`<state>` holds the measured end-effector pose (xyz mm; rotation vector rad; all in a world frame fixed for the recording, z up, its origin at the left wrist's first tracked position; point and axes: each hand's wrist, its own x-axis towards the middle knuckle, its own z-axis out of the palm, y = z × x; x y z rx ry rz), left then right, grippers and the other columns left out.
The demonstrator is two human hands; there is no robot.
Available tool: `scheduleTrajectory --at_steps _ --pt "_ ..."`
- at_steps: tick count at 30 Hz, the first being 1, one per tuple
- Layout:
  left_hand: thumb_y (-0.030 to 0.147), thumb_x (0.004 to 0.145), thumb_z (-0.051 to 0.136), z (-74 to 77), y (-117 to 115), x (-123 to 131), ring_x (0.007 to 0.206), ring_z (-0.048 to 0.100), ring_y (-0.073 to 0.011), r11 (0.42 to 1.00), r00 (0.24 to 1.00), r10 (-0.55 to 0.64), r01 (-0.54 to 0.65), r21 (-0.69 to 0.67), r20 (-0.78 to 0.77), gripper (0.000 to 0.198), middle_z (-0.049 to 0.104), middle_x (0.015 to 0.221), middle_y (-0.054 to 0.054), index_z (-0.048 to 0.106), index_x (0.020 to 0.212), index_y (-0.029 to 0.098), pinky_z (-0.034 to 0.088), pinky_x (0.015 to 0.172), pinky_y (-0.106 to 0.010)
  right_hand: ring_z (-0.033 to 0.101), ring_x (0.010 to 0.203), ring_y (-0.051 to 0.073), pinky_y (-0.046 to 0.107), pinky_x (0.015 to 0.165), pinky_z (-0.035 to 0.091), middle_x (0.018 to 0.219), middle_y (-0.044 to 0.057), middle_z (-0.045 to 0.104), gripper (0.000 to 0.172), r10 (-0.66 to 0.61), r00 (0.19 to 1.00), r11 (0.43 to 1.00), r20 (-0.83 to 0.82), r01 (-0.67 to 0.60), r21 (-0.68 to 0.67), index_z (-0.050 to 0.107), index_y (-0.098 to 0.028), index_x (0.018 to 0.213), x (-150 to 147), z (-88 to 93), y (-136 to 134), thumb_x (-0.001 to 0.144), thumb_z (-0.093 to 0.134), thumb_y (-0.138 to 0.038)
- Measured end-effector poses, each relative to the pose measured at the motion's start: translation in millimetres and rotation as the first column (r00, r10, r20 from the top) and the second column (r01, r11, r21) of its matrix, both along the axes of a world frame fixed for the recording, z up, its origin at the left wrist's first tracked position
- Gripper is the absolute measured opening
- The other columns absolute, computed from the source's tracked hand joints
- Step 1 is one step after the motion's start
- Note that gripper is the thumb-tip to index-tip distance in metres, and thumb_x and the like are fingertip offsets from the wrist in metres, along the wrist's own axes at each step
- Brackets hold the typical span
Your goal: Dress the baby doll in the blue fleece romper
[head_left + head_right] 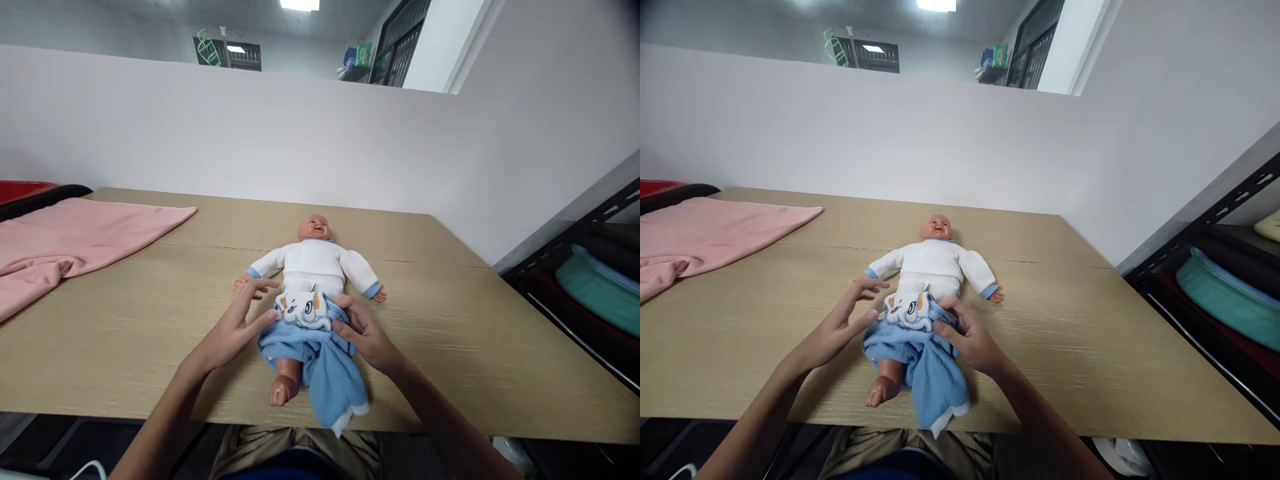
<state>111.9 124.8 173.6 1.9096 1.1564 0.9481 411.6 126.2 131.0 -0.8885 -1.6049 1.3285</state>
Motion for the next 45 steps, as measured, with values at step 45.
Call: scheduleTrajectory --at_steps 45 --pt "0.042 0.087 0.086 10.8 97.3 67.4 0.098 0.076 -0.0246 0.249 0.402 -0.895 0.812 -0.527 0.195 0.029 0.083 0.103 -0.003 0.079 0.102 0.019 0.060 0.095 -0.033 0.071 0.103 0.024 0.040 0.099 0.059 0.115 0.007 0.077 0.055 0.255 0.967 0.920 0.025 -0.234 -0.314 0.073 -0.022 0.129 32.4 23.4 -52.9 0.093 0.075 -0.062"
